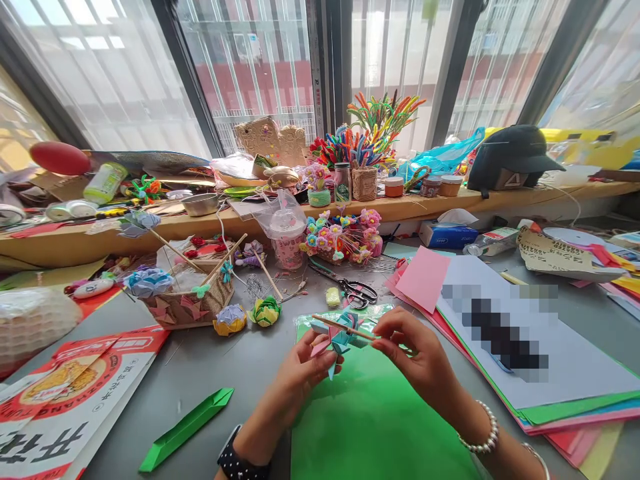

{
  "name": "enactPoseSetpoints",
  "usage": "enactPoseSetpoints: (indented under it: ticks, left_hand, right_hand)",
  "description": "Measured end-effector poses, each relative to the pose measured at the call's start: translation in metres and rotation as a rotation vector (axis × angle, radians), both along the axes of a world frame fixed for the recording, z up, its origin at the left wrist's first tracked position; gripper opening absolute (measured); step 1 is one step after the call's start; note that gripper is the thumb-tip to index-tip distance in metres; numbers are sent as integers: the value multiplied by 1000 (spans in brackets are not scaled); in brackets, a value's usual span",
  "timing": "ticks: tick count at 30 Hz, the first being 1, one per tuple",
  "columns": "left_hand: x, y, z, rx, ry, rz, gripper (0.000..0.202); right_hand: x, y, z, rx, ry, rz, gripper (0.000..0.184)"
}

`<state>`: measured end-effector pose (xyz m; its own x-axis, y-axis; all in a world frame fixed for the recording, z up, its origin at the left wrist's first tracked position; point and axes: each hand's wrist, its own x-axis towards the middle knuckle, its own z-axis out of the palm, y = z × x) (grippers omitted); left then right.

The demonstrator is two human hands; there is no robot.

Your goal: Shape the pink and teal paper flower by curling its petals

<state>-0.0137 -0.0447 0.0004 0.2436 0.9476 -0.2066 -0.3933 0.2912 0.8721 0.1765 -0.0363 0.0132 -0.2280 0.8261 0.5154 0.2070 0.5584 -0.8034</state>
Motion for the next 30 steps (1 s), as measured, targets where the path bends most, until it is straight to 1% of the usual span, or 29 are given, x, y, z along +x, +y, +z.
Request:
enactPoseSetpoints:
  ticks: [3,6,9,13,17,20,21,25,26,28,30]
  left_hand:
    - [-4,0,2,-37,-49,-41,35]
    - [-6,-1,6,-85,-77,-71,33]
    - [-5,-2,9,-125,-103,-64,33]
    - [-5,-4,10,-158,-156,-69,39]
    - [-7,-4,6,-181,-138,-79,34]
    - [-8,-3,0,-121,-118,-125,28]
    - [-8,-2,-2,-68,-119,-150,32]
    - [-4,1,-13,207,-79,-238,62]
    - [-1,1,-15,237,-56,-226,64]
    - [4,-1,-16,204,4,-187,59]
    - [9,-4,-14,145,87,-84,49]
  right_hand:
    - [4,2,0,-67,106,-110,14]
    - [6,4,1,-140,103,-155,20]
    - [5,3,3,-128,17,-95,23]
    - [2,0,6,-74,-63,27,18]
    - [0,-2,4,-61,-81,49,12]
    - [-1,-2,3,-83,-70,39,13]
    - [-1,-1,3,-95,-62,36,13]
    - [-1,0,3,-134,-40,18,15]
    - [-1,0,3,-139,-46,17,16]
    - [-2,0,3,-148,-68,29,17]
    - [-3,-1,2,-154,-93,46,18]
